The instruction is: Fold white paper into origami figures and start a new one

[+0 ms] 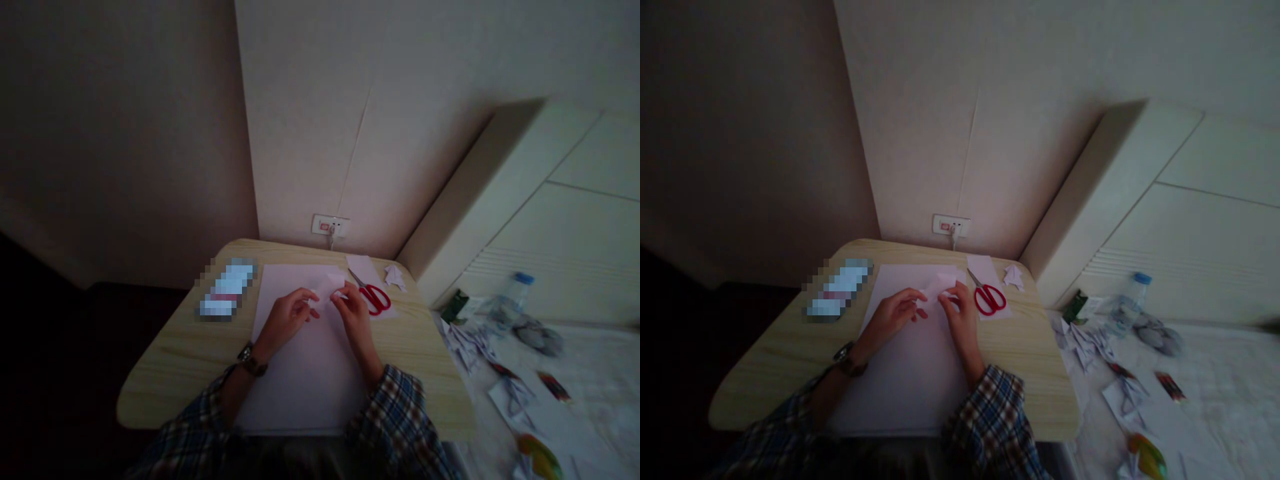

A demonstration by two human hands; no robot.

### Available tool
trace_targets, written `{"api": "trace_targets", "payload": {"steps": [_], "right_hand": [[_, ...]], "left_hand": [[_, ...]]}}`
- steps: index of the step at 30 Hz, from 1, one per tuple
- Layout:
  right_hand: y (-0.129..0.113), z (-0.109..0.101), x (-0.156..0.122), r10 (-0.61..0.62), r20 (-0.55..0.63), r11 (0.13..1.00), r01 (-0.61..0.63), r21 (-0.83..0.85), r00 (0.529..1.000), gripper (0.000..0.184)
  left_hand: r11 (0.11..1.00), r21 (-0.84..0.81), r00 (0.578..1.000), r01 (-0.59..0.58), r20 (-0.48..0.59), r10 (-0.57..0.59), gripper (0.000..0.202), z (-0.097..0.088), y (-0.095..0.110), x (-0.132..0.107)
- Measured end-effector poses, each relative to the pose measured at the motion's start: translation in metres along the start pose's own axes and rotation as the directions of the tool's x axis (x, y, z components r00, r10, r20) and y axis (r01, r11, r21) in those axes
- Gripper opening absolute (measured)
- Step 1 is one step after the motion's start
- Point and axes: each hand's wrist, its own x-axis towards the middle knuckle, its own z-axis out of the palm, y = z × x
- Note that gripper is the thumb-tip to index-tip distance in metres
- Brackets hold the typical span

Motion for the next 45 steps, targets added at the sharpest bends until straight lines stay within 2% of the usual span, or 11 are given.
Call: {"api": "trace_targets", "payload": {"steps": [3,8,13,20,24,32,37,45], "right_hand": [[-0.002,0.0,0.0,0.016,-0.032,1.0,-0.015,0.017,0.999,0.013],[-0.002,0.0,0.0,-0.008,-0.062,1.0,0.009,0.024,0.998,0.016],[-0.004,0.002,-0.001,-0.023,-0.068,0.999,0.025,0.034,0.997,0.014],[-0.01,0.004,-0.002,-0.035,-0.126,0.999,0.035,-0.001,0.991,0.01],[-0.011,0.004,-0.002,-0.039,-0.108,0.999,0.038,-0.012,0.993,0.008],[-0.012,0.006,-0.004,-0.034,-0.05,0.999,0.034,-0.015,0.998,0.009],[-0.012,0.008,-0.004,-0.031,-0.04,0.999,0.032,0.021,0.999,0.01],[-0.017,0.008,-0.005,-0.001,-0.044,0.998,0.004,0.063,0.999,0.009]], "left_hand": [[0.999,0.035,0.999,-0.009,0.04,0.008,0.02,0.001,0.002,-0.001],[0.998,0.055,1.0,-0.001,0.027,-0.001,0.019,0.001,0.002,-0.001],[1.0,-0.001,0.999,-0.014,0.036,0.014,0.015,0.0,-0.001,0.0],[0.996,-0.084,1.0,0.024,-0.003,-0.024,0.012,0.002,0.0,0.002],[0.993,-0.117,1.0,0.021,-0.019,-0.023,0.019,0.0,-0.001,0.003],[0.99,-0.136,0.984,0.038,-0.169,-0.061,0.033,-0.005,0.004,0.005],[0.991,-0.129,0.977,0.047,-0.2,-0.072,0.025,-0.005,0.009,0.004],[0.99,-0.13,0.981,0.046,-0.184,-0.07,0.017,-0.007,0.009,0.003]]}}
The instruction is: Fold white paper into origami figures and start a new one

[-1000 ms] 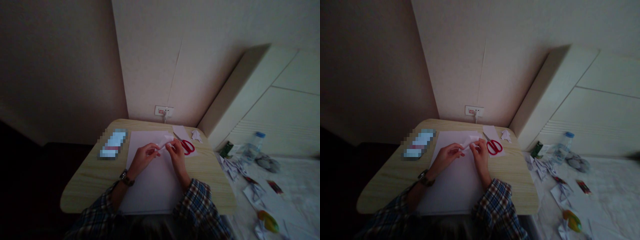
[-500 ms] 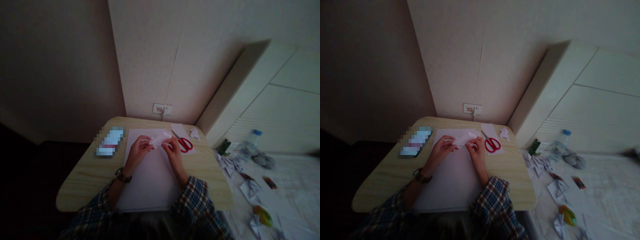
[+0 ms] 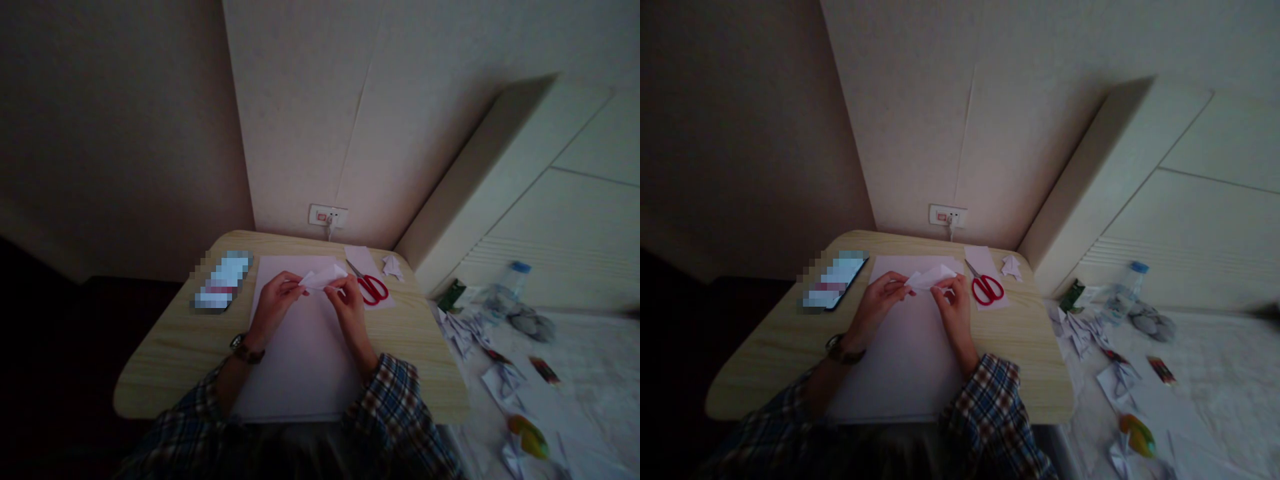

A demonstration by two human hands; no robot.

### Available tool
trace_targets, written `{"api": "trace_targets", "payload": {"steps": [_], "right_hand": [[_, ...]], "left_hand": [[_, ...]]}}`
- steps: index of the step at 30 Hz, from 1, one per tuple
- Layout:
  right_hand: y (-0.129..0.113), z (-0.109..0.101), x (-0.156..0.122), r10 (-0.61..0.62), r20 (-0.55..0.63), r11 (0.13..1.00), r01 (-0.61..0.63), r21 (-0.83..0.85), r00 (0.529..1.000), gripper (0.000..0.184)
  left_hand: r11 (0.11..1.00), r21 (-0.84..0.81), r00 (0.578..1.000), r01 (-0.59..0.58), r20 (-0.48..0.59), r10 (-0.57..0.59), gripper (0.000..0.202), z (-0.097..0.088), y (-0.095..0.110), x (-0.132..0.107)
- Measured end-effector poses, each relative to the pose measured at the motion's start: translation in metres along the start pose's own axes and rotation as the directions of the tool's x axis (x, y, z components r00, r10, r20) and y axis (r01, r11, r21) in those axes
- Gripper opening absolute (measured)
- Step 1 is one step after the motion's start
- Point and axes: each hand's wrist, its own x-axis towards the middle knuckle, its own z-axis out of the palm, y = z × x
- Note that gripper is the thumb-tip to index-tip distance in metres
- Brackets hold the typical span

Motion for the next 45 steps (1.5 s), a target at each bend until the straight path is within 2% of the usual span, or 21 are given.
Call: {"api": "trace_targets", "payload": {"steps": [8,15,22,24,27,28,29,31,33,35,38,41,45], "right_hand": [[0.001,-0.002,0.0,-0.017,-0.026,1.0,0.017,0.009,1.0,0.012],[0.004,-0.002,0.0,0.003,0.0,0.999,-0.003,0.032,1.0,0.014],[0.009,0.001,0.0,0.039,0.017,0.996,-0.037,-0.084,0.999,0.016],[0.011,0.0,0.001,0.046,-0.002,0.988,-0.046,-0.146,0.999,0.03],[0.01,-0.005,0.002,0.026,-0.024,0.975,-0.03,-0.22,0.999,0.065],[0.009,-0.007,0.002,0.006,-0.022,0.972,-0.011,-0.234,1.0,0.067],[0.007,-0.009,0.002,-0.017,-0.013,0.97,0.013,-0.241,1.0,0.061],[0.003,-0.012,0.003,-0.038,0.035,0.972,0.045,-0.233,0.999,0.038],[0.0,-0.014,0.003,0.016,0.113,0.972,0.011,-0.234,0.993,0.027],[-0.002,-0.013,0.002,0.098,0.16,0.97,-0.058,-0.237,0.982,0.023],[-0.004,-0.012,0.001,0.164,0.199,0.979,-0.135,-0.155,0.966,0.02],[-0.009,-0.01,-0.001,0.173,0.249,0.984,-0.16,-0.071,0.953,0.019],[-0.021,-0.009,0.001,0.125,0.321,0.991,-0.101,-0.091,0.939,0.021]], "left_hand": [[0.999,0.023,1.0,-0.023,0.012,0.023,0.017,0.001,-0.001,0.0],[0.998,0.038,0.999,-0.047,0.003,0.047,0.017,0.001,0.0,-0.001],[0.985,0.141,0.988,-0.101,-0.101,0.116,0.015,0.0,-0.002,0.0],[0.973,0.192,0.977,-0.131,-0.139,0.159,0.013,-0.002,-0.004,0.002],[0.954,0.246,0.964,-0.171,-0.159,0.213,0.012,-0.005,-0.007,0.003],[0.948,0.262,0.961,-0.181,-0.157,0.227,0.011,-0.005,-0.007,0.003],[0.94,0.283,0.96,-0.191,-0.148,0.24,0.011,-0.006,-0.007,0.003],[0.919,0.328,0.961,-0.217,-0.093,0.26,0.009,-0.006,-0.007,0.002],[0.91,0.341,0.967,-0.236,-0.011,0.255,0.009,-0.005,-0.005,0.002],[0.931,0.293,0.975,-0.218,0.036,0.217,0.01,-0.004,-0.002,0.001],[0.979,0.144,0.99,-0.141,0.03,0.138,0.013,-0.004,0.002,0.0],[0.995,0.027,0.996,-0.091,0.016,0.091,0.013,-0.004,0.005,-0.001],[0.997,0.026,0.994,-0.079,0.074,0.077,0.01,-0.006,0.014,0.002]]}}
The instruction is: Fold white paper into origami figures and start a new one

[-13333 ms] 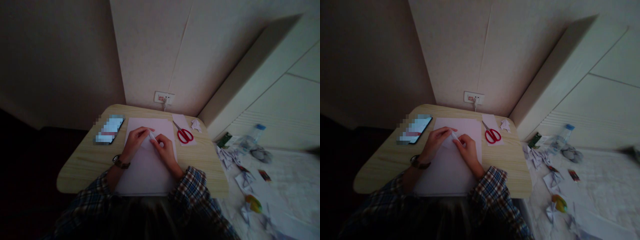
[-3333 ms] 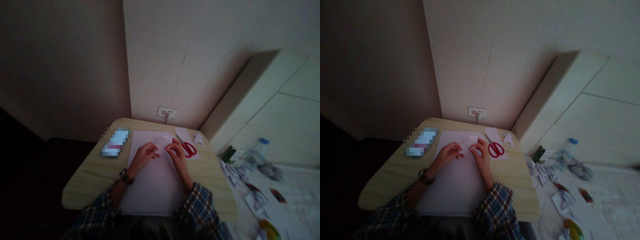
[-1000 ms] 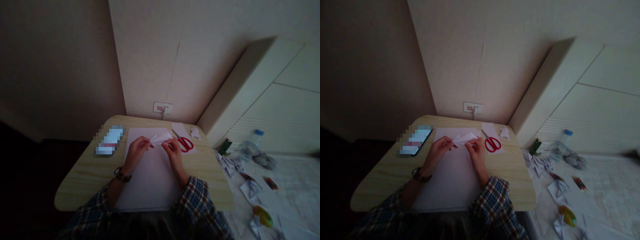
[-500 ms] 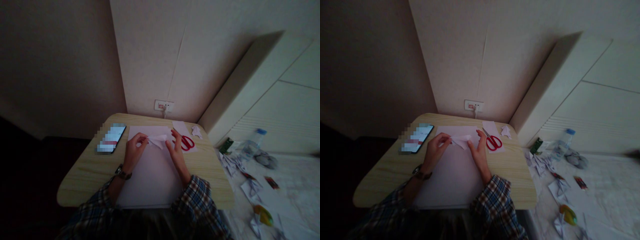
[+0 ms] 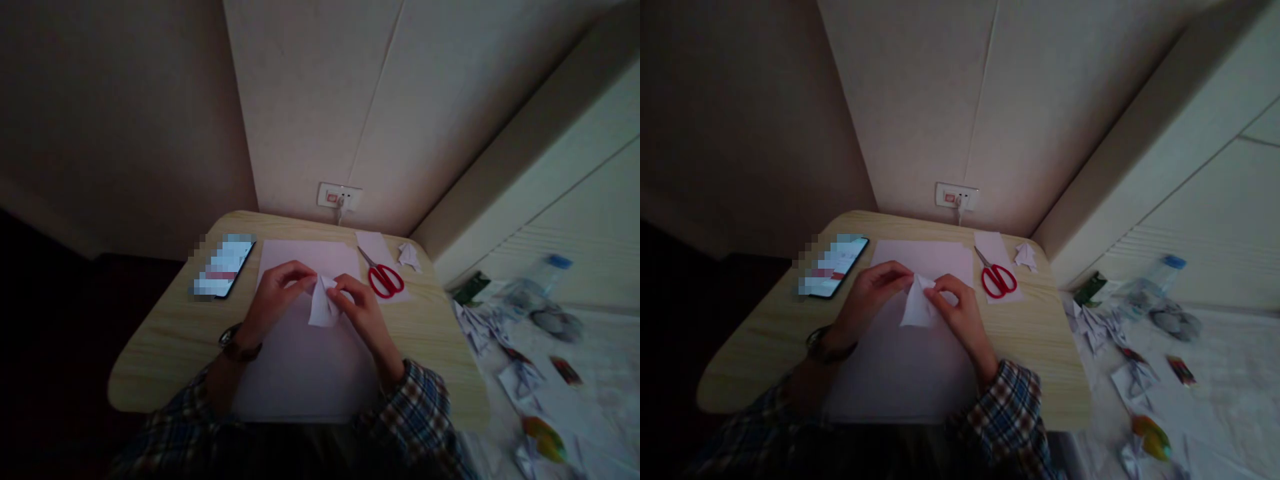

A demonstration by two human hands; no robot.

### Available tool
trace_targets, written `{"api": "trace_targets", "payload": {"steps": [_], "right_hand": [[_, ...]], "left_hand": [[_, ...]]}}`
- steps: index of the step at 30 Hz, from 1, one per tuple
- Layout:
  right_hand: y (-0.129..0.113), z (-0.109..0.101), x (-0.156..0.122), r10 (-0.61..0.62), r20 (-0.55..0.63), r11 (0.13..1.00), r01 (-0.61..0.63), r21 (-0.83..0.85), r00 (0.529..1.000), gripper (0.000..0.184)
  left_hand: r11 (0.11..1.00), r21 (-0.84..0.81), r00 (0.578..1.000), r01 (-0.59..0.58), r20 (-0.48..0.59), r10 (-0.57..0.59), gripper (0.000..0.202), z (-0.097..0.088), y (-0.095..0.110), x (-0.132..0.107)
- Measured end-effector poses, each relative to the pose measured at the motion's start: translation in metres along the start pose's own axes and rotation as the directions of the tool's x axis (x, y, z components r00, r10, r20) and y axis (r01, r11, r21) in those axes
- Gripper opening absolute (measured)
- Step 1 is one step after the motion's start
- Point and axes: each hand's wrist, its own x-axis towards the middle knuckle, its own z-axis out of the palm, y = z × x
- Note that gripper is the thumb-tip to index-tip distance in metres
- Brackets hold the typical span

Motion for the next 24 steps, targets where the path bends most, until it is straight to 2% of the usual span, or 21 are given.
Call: {"api": "trace_targets", "payload": {"steps": [3,7,11,14,19,24], "right_hand": [[-0.009,-0.003,0.005,0.002,0.086,0.998,0.004,-0.068,0.996,0.027],[-0.011,-0.008,0.014,-0.03,0.136,0.997,0.038,-0.062,0.99,0.031],[-0.007,-0.007,0.016,-0.071,0.156,0.997,0.076,-0.025,0.985,0.03],[-0.006,-0.006,0.013,-0.102,0.153,0.994,0.106,-0.023,0.983,0.029],[-0.01,-0.006,0.008,-0.16,0.146,0.985,0.168,-0.043,0.976,0.029],[-0.008,-0.002,0.008,-0.159,0.085,0.984,0.165,-0.066,0.984,0.036]], "left_hand": [[0.999,0.049,0.996,0.017,0.09,-0.021,0.008,-0.002,0.008,0.01],[0.996,0.022,0.981,0.091,0.17,-0.093,0.008,-0.001,0.014,0.021],[0.977,-0.045,0.957,0.209,0.215,-0.195,0.011,0.002,0.009,0.022],[0.965,-0.079,0.946,0.251,0.23,-0.227,0.012,0.002,0.003,0.019],[0.968,-0.066,0.942,0.242,0.256,-0.218,0.014,0.002,0.001,0.016],[0.992,-0.004,0.983,0.122,0.137,-0.121,0.013,0.012,0.0,0.011]]}}
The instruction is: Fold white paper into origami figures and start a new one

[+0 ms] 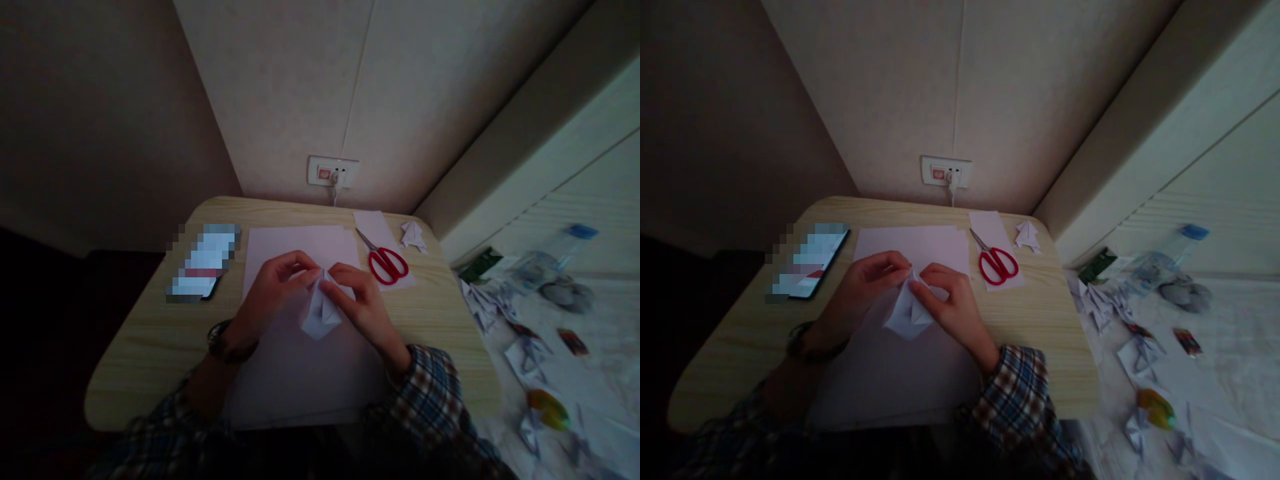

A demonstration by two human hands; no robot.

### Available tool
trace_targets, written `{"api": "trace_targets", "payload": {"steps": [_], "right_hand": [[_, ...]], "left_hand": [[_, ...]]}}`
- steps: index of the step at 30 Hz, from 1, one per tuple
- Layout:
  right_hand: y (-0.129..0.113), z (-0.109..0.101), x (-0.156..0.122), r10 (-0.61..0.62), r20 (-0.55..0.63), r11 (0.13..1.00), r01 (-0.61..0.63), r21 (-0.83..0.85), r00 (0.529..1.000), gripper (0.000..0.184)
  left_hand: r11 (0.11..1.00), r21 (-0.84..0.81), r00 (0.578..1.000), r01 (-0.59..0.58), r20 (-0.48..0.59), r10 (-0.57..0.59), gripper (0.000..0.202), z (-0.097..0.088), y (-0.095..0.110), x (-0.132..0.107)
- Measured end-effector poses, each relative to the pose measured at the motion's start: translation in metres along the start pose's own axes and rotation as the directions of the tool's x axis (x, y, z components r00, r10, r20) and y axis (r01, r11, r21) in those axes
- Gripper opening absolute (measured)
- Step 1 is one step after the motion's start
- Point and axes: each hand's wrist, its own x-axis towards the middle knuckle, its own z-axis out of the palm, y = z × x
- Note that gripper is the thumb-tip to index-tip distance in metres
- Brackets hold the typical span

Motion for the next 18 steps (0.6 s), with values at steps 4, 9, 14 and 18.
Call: {"api": "trace_targets", "payload": {"steps": [4,9,14,18], "right_hand": [[0.003,0.004,0.0,0.013,-0.069,0.999,-0.01,0.031,0.998,0.035],[0.004,0.007,-0.003,0.028,-0.092,0.998,-0.023,0.053,0.995,0.035],[0.005,0.007,-0.003,0.031,-0.101,0.997,-0.024,0.069,0.994,0.034],[0.006,0.008,-0.003,0.023,-0.129,0.998,-0.016,0.056,0.991,0.032]], "left_hand": [[0.987,0.085,0.98,-0.136,-0.136,0.147,0.009,0.013,-0.008,-0.006],[0.926,0.255,0.928,-0.28,-0.177,0.329,0.008,0.019,-0.016,-0.011],[0.75,0.534,0.853,-0.39,-0.098,0.513,0.007,0.016,-0.014,-0.012],[0.701,0.604,0.849,-0.38,-0.073,0.523,0.012,0.016,-0.018,-0.01]]}}
